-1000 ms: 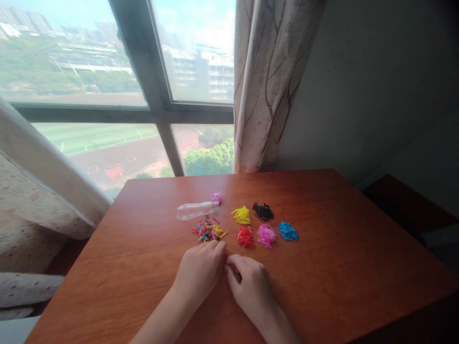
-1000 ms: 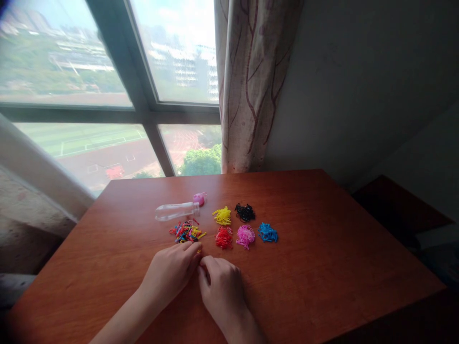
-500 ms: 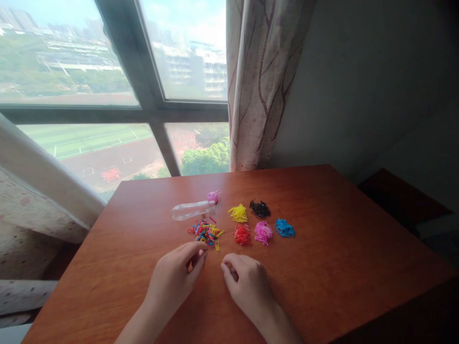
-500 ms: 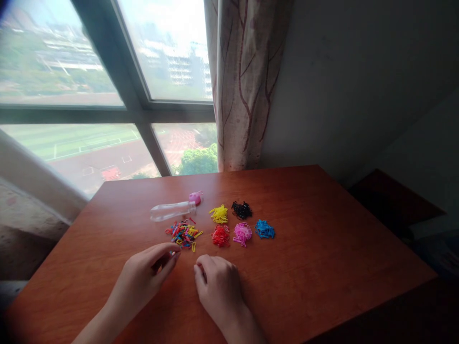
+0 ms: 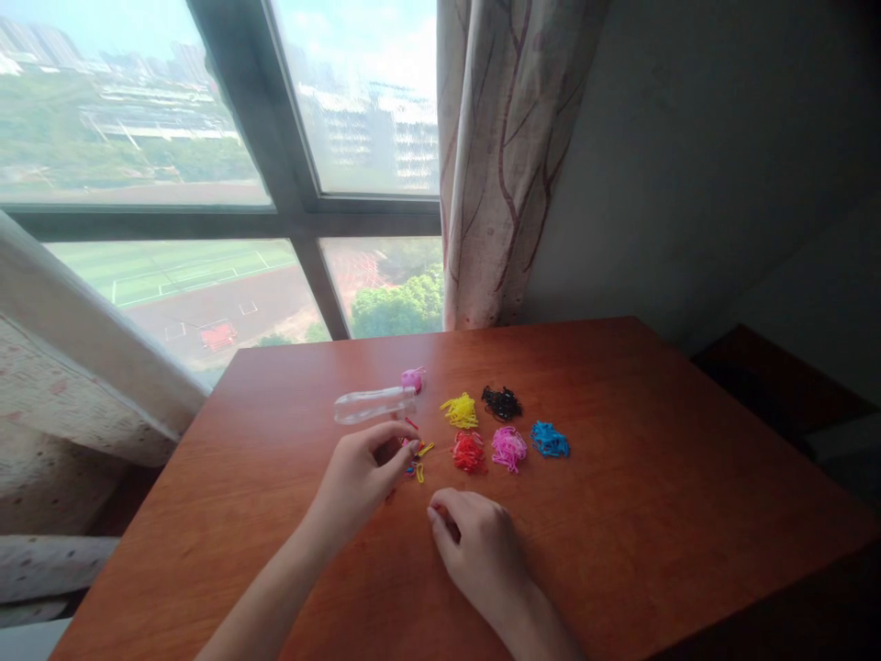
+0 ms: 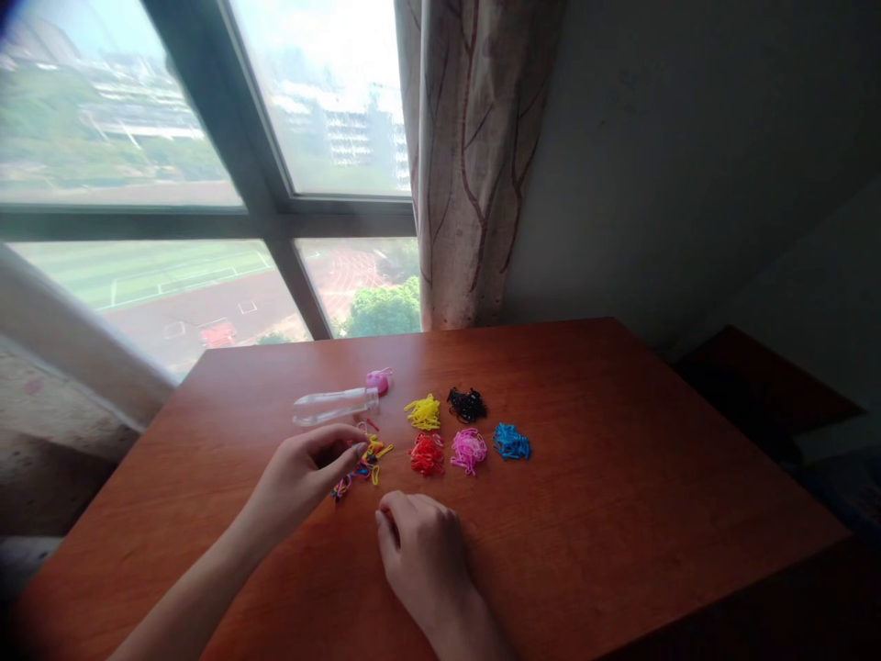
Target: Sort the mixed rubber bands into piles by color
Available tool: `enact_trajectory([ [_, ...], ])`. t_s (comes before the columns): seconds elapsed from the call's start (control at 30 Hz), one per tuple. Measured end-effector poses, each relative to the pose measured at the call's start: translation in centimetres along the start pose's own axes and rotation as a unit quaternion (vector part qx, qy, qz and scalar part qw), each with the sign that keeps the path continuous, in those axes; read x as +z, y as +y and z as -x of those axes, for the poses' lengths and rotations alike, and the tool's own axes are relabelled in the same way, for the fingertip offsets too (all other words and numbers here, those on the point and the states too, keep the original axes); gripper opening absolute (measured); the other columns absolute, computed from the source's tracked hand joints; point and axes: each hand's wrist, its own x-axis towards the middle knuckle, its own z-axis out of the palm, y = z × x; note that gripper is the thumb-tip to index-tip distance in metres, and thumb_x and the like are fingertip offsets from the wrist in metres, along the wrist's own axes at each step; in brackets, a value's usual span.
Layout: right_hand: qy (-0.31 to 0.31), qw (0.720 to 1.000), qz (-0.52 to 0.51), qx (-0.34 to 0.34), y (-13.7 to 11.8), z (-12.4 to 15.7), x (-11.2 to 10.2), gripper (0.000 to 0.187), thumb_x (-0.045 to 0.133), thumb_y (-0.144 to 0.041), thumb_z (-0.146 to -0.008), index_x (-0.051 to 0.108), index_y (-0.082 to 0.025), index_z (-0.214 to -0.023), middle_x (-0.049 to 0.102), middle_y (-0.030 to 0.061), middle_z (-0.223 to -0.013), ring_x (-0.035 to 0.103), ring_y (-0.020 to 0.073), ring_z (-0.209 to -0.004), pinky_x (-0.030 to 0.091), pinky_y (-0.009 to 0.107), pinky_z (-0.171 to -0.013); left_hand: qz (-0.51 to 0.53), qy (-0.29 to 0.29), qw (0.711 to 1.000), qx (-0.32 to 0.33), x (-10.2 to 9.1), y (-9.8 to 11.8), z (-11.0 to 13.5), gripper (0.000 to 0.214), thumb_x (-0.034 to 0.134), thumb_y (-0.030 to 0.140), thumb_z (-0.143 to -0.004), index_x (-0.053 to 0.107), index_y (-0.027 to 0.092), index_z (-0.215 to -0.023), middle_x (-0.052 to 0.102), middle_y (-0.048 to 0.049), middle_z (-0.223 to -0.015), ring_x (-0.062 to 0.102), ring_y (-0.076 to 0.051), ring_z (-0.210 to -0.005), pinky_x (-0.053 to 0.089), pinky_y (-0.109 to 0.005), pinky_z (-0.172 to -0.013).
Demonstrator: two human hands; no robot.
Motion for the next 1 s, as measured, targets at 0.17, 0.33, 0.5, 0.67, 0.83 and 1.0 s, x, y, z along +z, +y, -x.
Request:
enact_trajectory([
  [0.17, -0.005, 1.000, 0.004, -0.001, 0.1, 0.1, 0.1, 0.013, 0.054, -0.012, -0.087, 0.059, -0.022, -0.081, 0.064, -0.0032, -0.071, 0.058, 0.0134, -0.066, 0.028, 0.026, -0.062, -0.149, -0.013, 0.985, 0.079, 1.7, 1.5, -5.3, 0.019, 0.056, 0.027, -0.083, 0.072, 0.017, -0.082, 0.062, 0.0017, -0.059, 0.052, -0.010, -0.055, 0.036, -0.020, -0.053],
  [0.33, -0.012, 1.000, 0.009, -0.001, 0.0, 0.0, 0.1, 0.014, 0.054, -0.011, -0.086, 0.059, -0.023, -0.081, 0.064, -0.0031, -0.073, 0.058, 0.0137, -0.067, 0.028, 0.026, -0.062, -0.213, -0.021, 0.974, 0.070, 3.3, 1.6, -8.7, 0.020, 0.057, 0.027, -0.080, 0.075, 0.019, -0.084, 0.070, -0.0022, -0.067, 0.056, -0.013, -0.056, 0.036, -0.023, -0.055],
  [0.5, -0.019, 1.000, 0.014, -0.001, -0.1, 0.0, -0.1, 0.014, 0.055, -0.011, -0.087, 0.060, -0.023, -0.083, 0.065, -0.0028, -0.074, 0.059, 0.0140, -0.068, 0.029, 0.025, -0.063, -0.263, -0.030, 0.963, 0.048, 3.8, 1.7, -9.4, 0.023, 0.056, 0.028, -0.080, 0.077, 0.020, -0.083, 0.076, -0.0063, -0.077, 0.062, -0.017, -0.062, 0.040, -0.025, -0.057],
  [0.67, -0.022, 1.000, 0.012, -0.002, -0.2, 0.0, -0.2, 0.013, 0.055, -0.011, -0.087, 0.060, -0.023, -0.083, 0.066, -0.0026, -0.075, 0.059, 0.0140, -0.069, 0.029, 0.025, -0.063, -0.284, -0.030, 0.957, 0.056, 3.1, 1.8, -9.2, 0.026, 0.052, 0.028, -0.083, 0.078, 0.021, -0.085, 0.077, -0.0069, -0.081, 0.066, -0.020, -0.070, 0.042, -0.025, -0.061],
  [0.83, -0.020, 1.000, 0.015, -0.004, -0.1, 0.1, -0.1, 0.013, 0.054, -0.012, -0.088, 0.059, -0.023, -0.084, 0.065, -0.0027, -0.075, 0.059, 0.0140, -0.069, 0.029, 0.025, -0.063, -0.279, -0.020, 0.958, 0.066, 1.5, 1.6, -7.3, 0.027, 0.050, 0.028, -0.086, 0.076, 0.020, -0.091, 0.076, -0.0052, -0.080, 0.065, -0.018, -0.070, 0.040, -0.024, -0.060],
  [1.0, -0.018, 1.000, 0.022, -0.008, 0.0, 0.1, 0.0, 0.013, 0.054, -0.012, -0.088, 0.058, -0.023, -0.083, 0.065, -0.0030, -0.074, 0.059, 0.0141, -0.069, 0.029, 0.025, -0.063, -0.271, -0.018, 0.960, 0.068, -0.5, 0.5, -3.6, 0.024, 0.050, 0.030, -0.088, 0.073, 0.020, -0.090, 0.073, -0.0023, -0.075, 0.062, -0.016, -0.066, 0.038, -0.023, -0.058],
])
